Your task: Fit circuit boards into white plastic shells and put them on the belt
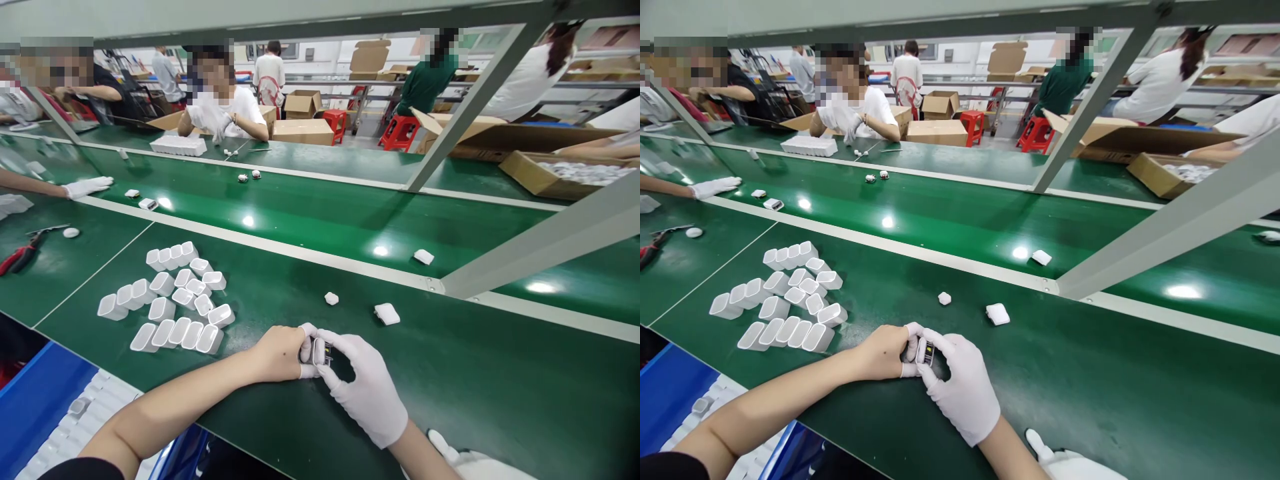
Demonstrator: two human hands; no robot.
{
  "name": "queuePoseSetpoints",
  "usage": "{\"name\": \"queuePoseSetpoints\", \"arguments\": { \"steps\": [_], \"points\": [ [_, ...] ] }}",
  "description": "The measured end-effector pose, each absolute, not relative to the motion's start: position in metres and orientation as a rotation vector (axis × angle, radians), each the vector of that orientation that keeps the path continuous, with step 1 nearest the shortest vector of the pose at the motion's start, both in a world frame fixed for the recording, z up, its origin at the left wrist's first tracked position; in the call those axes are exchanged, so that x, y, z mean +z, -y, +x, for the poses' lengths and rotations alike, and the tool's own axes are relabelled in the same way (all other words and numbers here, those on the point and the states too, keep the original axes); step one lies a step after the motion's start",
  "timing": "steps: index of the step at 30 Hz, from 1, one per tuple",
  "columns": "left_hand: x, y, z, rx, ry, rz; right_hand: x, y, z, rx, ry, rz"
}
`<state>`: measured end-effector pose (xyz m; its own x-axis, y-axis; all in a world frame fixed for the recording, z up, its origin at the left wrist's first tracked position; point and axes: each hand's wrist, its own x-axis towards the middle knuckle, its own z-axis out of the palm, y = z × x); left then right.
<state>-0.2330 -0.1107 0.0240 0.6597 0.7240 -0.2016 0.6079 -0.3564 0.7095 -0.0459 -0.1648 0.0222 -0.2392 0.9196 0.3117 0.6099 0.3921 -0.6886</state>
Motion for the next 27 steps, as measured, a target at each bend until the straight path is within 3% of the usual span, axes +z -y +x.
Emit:
{"name": "queuePoseSetpoints", "arguments": {
  "steps": [16, 27],
  "points": [
    [0.0221, 0.1096, -0.2344, 0.207, -1.036, 2.058, 0.014, 0.1665, -0.0417, 0.675, 1.807, -1.343],
    [0.0207, 0.1094, -0.234, 0.171, -1.038, 2.074, 0.0158, 0.1651, -0.0455, 0.57, 1.95, -1.394]
  ]
}}
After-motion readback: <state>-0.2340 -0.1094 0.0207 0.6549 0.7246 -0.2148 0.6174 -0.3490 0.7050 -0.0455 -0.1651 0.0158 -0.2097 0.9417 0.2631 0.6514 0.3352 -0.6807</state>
